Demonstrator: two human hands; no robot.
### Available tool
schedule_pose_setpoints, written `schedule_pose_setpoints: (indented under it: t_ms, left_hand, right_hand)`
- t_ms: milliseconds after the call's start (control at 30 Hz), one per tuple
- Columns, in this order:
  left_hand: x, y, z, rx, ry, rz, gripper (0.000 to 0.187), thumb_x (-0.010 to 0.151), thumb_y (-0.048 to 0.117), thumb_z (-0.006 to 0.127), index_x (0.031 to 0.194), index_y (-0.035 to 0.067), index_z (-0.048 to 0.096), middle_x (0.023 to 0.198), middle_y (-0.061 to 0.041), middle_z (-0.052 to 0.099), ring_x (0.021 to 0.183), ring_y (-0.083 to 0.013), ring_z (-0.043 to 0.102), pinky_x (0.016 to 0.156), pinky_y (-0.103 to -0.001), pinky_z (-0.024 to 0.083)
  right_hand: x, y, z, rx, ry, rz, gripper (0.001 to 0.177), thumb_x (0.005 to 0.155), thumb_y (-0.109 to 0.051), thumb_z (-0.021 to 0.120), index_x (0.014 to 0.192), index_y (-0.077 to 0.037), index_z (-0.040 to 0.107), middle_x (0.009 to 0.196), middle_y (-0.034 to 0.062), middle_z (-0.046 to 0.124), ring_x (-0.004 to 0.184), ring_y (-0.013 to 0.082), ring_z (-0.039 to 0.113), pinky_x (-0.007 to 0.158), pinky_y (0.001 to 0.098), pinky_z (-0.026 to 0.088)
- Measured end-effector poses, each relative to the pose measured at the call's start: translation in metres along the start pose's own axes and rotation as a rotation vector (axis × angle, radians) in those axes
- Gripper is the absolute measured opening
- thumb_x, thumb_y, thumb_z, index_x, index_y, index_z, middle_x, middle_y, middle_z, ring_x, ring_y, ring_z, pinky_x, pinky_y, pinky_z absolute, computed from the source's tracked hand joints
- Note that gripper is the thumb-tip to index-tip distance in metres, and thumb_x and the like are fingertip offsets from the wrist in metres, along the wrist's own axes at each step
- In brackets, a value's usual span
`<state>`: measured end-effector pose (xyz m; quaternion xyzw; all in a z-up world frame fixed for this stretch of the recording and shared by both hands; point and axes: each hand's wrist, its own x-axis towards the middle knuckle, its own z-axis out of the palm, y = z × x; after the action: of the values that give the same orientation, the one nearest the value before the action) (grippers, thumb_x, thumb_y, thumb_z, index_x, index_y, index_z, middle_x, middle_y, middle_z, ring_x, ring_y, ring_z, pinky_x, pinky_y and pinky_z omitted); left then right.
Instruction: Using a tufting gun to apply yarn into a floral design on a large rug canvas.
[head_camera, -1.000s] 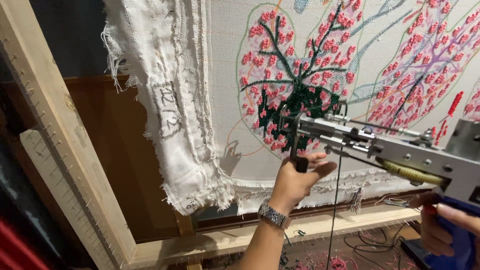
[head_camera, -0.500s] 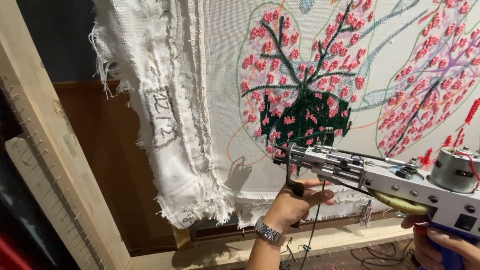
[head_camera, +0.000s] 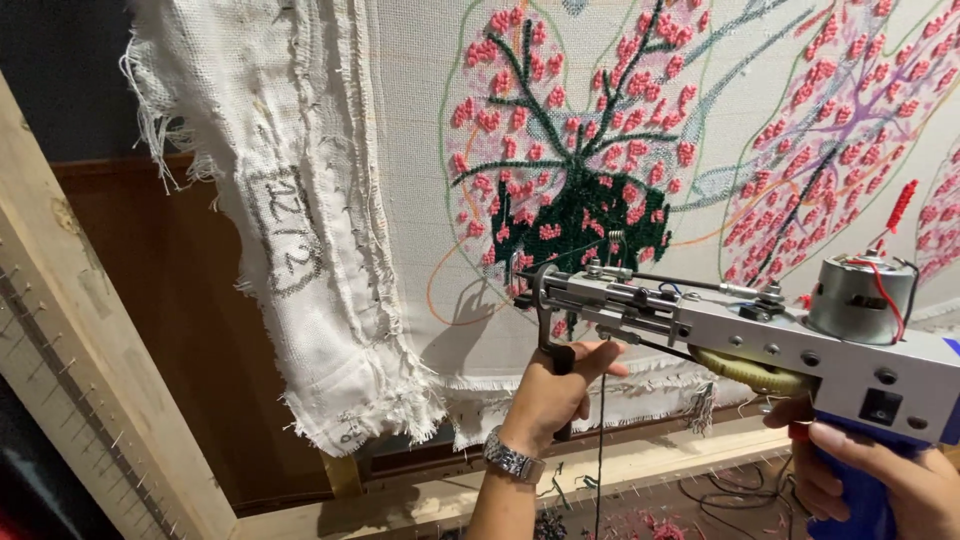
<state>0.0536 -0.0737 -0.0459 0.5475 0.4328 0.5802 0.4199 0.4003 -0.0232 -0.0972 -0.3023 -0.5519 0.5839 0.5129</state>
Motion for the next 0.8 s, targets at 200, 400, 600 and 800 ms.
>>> schedule_pose_setpoints:
  t_ms: [200, 400, 600, 800]
  left_hand:
    - [-0.003, 0.003, -0.006, -0.050, -0.016, 0.119, 0.039, 0.092, 0.034, 0.073, 0.119, 0.006, 0.069, 0.096, -0.005, 0.079, 0.049, -0.0052, 0.058, 0.041, -0.021, 0.040]
    - [0.010, -0.011, -0.002, -0.104, 0.001, 0.226, 0.033, 0.097, 0.027, 0.070, 0.120, 0.003, 0.070, 0.098, -0.007, 0.079, 0.054, -0.0057, 0.061, 0.045, -0.022, 0.050]
    - [0.017, 0.008, -0.010, -0.106, -0.049, 0.226, 0.032, 0.097, 0.027, 0.069, 0.118, 0.003, 0.072, 0.098, -0.008, 0.078, 0.060, -0.0072, 0.065, 0.047, -0.025, 0.053]
    - [0.032, 0.006, -0.019, -0.045, -0.069, 0.308, 0.032, 0.098, 0.028, 0.070, 0.117, 0.003, 0.074, 0.100, -0.009, 0.078, 0.072, -0.0064, 0.070, 0.051, -0.025, 0.055]
  right_hand:
    - [0.002, 0.001, -0.003, 0.098, -0.048, 0.007, 0.043, 0.101, -0.013, 0.062, 0.130, 0.018, 0.055, 0.064, 0.0161, 0.045, 0.050, 0.0254, 0.044, 0.041, 0.0404, 0.037]
    - [-0.013, -0.011, 0.020, 0.037, 0.015, -0.045, 0.042, 0.099, -0.011, 0.061, 0.129, 0.017, 0.053, 0.068, 0.0161, 0.045, 0.052, 0.0224, 0.041, 0.041, 0.0382, 0.033]
    - [-0.022, -0.021, 0.037, 0.100, -0.009, -0.069, 0.041, 0.102, -0.011, 0.060, 0.132, 0.017, 0.055, 0.068, 0.0175, 0.046, 0.054, 0.0238, 0.043, 0.043, 0.0374, 0.035]
    - [-0.028, -0.028, 0.063, 0.113, 0.015, -0.136, 0.038, 0.101, -0.010, 0.061, 0.127, 0.018, 0.059, 0.074, 0.0159, 0.051, 0.058, 0.0220, 0.047, 0.044, 0.0360, 0.036]
